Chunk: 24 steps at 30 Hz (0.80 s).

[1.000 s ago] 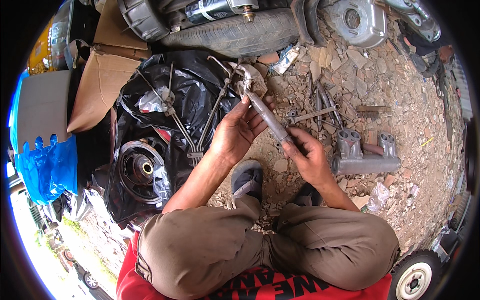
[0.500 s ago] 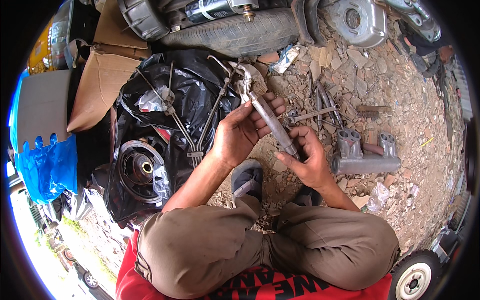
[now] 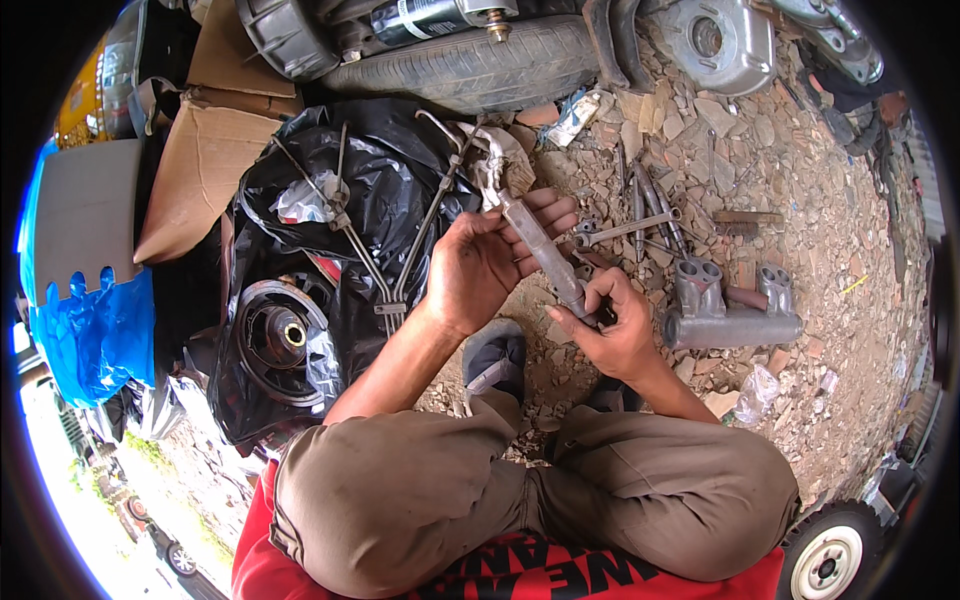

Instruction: The person sits on the ground and assembles small metal components, inserting pins and connecting cylindrical pieces. They handle multiple small parts and tools, fitting them together by hand.

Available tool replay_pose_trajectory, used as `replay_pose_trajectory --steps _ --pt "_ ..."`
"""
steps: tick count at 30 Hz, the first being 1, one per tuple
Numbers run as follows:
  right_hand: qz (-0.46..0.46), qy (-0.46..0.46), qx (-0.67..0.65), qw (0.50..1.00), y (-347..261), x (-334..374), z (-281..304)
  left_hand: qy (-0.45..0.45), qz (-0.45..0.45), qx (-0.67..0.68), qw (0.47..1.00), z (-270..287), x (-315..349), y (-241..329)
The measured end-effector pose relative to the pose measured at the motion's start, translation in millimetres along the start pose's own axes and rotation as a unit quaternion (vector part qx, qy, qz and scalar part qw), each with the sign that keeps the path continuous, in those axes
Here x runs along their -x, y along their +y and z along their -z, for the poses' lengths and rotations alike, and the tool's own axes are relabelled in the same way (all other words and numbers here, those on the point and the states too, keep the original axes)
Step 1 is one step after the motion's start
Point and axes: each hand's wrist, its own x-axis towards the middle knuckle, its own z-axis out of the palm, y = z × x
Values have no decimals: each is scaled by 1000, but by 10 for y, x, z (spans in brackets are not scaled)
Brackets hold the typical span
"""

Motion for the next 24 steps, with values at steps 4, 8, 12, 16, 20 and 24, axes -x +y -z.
replay_pose_trajectory --steps 4,8,12,16,20,24 --pt "67 -19 107 992 6 -14 43 -7 -25 -72 997 17 17 -40" --pt "185 -4 178 966 56 -54 60 -8 -33 -122 992 7 21 -42" --pt "227 5 216 950 78 -68 54 -15 -45 -154 987 20 31 -41" --pt "248 -4 233 941 95 -65 75 -20 -40 -165 985 12 40 -21" --pt "250 1 231 940 89 -59 82 -38 -46 -190 980 35 45 -35" --pt "245 9 221 944 67 -42 80 -66 -54 -194 977 72 38 -62"
